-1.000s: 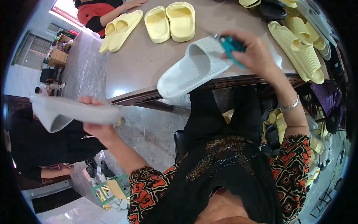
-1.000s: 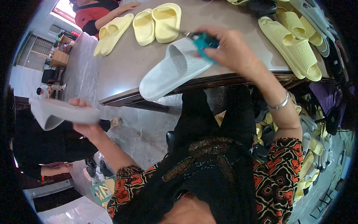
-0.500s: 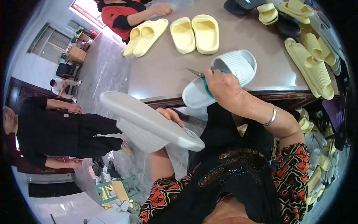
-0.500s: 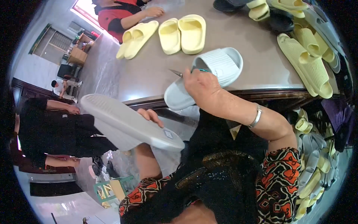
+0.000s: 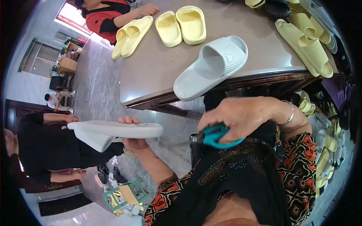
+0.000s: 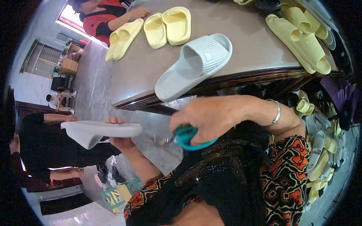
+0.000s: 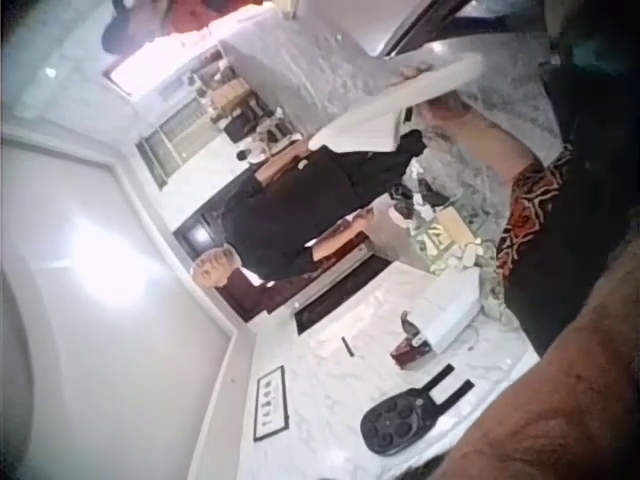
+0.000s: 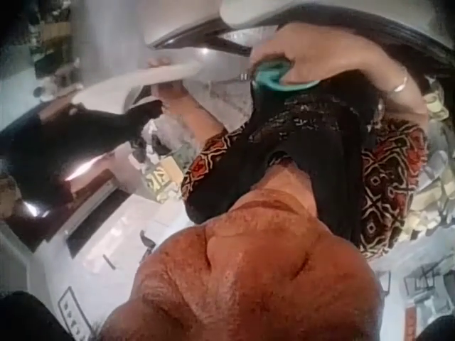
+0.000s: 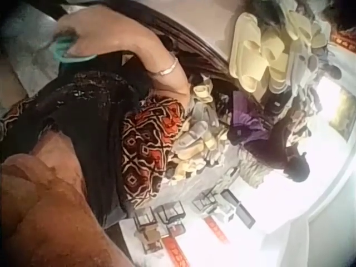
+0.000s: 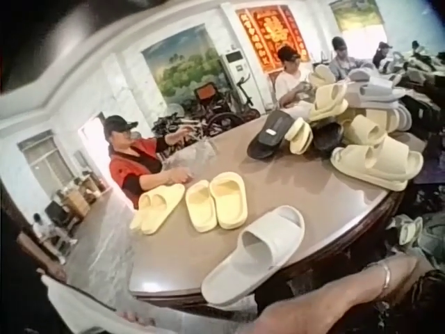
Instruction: Trim excess plastic or rubber material from the edges of manufactured sandals using scissors.
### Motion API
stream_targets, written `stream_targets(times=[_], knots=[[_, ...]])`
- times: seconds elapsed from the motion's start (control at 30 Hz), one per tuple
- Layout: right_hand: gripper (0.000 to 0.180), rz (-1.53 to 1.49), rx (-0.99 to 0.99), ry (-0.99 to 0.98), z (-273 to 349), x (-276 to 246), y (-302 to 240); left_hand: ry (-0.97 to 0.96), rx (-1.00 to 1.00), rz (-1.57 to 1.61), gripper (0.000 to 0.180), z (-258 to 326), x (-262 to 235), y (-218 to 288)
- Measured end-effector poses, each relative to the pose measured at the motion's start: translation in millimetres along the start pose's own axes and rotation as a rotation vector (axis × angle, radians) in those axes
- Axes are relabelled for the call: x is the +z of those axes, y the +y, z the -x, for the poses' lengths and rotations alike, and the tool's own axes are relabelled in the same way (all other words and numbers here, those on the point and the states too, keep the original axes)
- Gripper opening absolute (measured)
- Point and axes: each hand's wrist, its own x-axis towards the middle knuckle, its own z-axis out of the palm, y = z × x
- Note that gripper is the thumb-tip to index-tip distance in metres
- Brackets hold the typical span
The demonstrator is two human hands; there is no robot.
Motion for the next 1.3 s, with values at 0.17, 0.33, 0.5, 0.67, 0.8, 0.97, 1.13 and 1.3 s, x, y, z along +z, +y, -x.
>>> stream_targets(times=[0.17,0.33,0.5,0.67,0.8,0.97,1.13,1.3], knots=[[0.040,0.557,0.245,1.064,24,-26,42,0.068,-0.034,0.114,0.043,-1,17,-6],[0.052,0.501,0.396,1.181,27,-64,80,-0.199,-0.126,0.093,0.037,-16,44,-26],[0.066,0.410,0.513,1.137,26,-65,83,-0.322,-0.139,0.076,0.036,-23,53,-43],[0.071,0.321,0.551,1.122,23,-58,108,0.041,-0.144,-0.013,0.036,-14,61,-65],[0.066,0.208,0.561,1.116,16,-54,115,0.283,-0.163,-0.213,0.044,-21,64,-83],[0.058,0.179,0.412,1.137,26,-43,92,0.174,-0.191,-0.520,0.040,-14,33,-99],[0.053,0.666,0.052,1.239,98,-12,22,-0.621,-0.191,0.047,0.041,-32,52,-81],[0.056,0.868,0.286,1.023,145,18,-6,-0.196,-0.127,-0.183,0.030,-36,79,-97]])
